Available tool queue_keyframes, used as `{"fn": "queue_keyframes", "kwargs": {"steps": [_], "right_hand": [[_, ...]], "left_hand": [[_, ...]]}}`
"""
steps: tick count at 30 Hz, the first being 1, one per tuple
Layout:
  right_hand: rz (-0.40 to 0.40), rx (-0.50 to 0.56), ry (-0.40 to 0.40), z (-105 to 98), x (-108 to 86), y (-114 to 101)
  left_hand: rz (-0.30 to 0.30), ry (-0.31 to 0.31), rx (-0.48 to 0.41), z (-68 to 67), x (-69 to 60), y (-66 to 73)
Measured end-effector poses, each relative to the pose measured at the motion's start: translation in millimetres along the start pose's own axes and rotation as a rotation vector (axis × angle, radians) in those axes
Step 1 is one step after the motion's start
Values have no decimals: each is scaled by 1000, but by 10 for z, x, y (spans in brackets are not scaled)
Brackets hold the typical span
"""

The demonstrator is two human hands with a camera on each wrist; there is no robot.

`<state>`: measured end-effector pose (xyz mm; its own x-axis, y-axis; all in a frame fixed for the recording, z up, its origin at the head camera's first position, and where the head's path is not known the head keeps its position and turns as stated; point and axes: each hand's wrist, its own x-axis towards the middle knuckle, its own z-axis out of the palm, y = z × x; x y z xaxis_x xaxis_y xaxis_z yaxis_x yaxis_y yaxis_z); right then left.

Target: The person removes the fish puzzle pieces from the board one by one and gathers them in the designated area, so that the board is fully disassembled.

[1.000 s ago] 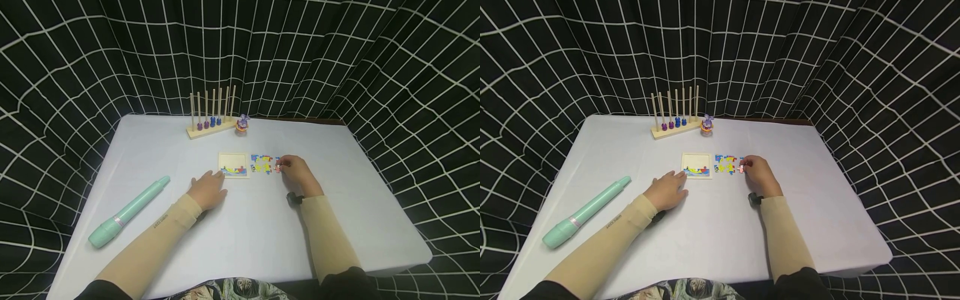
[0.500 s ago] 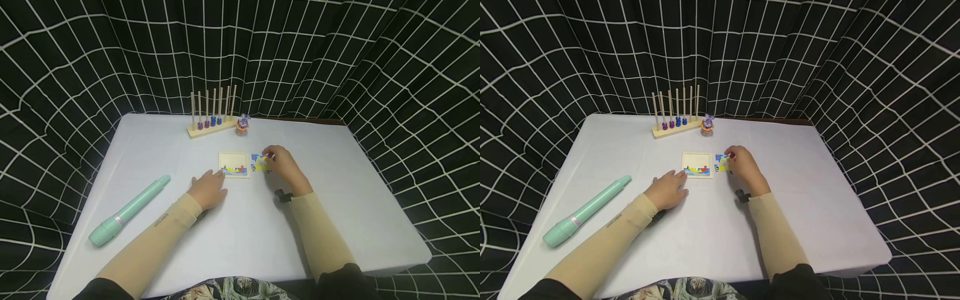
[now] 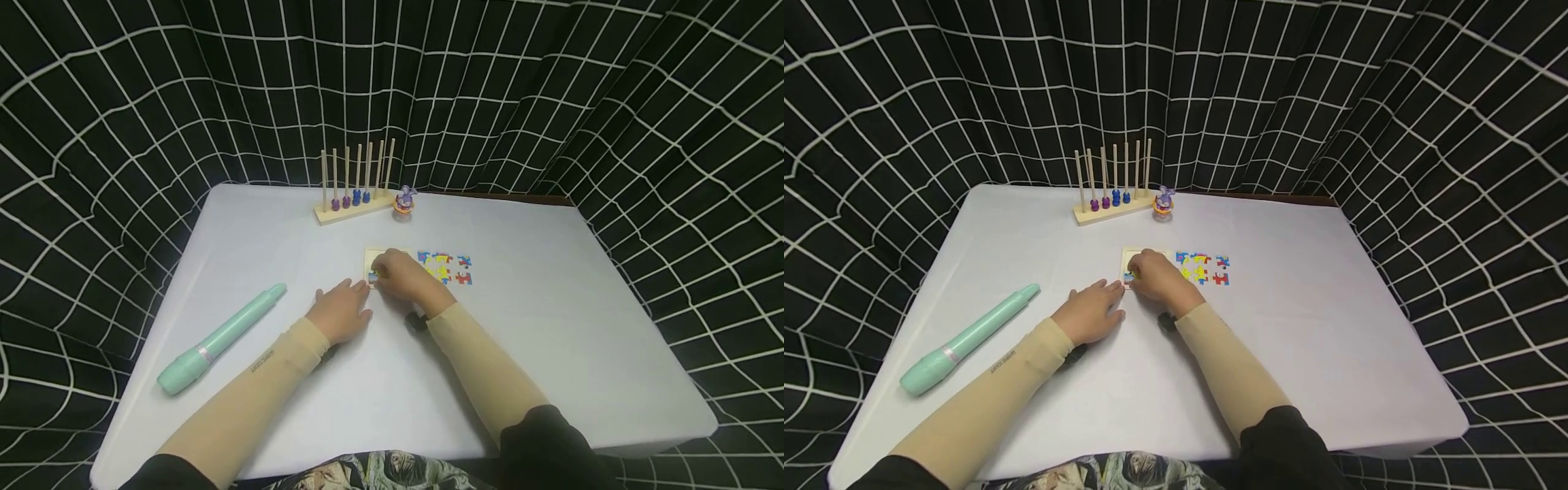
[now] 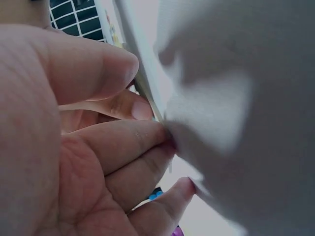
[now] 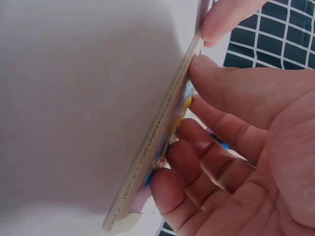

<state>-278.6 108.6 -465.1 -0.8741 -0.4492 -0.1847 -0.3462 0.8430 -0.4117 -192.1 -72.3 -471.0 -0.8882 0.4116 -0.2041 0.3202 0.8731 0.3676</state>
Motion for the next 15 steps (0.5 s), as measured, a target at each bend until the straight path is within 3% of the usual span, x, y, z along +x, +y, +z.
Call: {"fn": "queue_keyframes", "kwargs": {"steps": [7,15], "right_hand": [[52,48,-23,-11,21,-18],[60,135,80,5,-81,-31]], "left_hand": [[-7,-13,4,-31,11,28],[-17,-8,-14,-27,28,35]]}}
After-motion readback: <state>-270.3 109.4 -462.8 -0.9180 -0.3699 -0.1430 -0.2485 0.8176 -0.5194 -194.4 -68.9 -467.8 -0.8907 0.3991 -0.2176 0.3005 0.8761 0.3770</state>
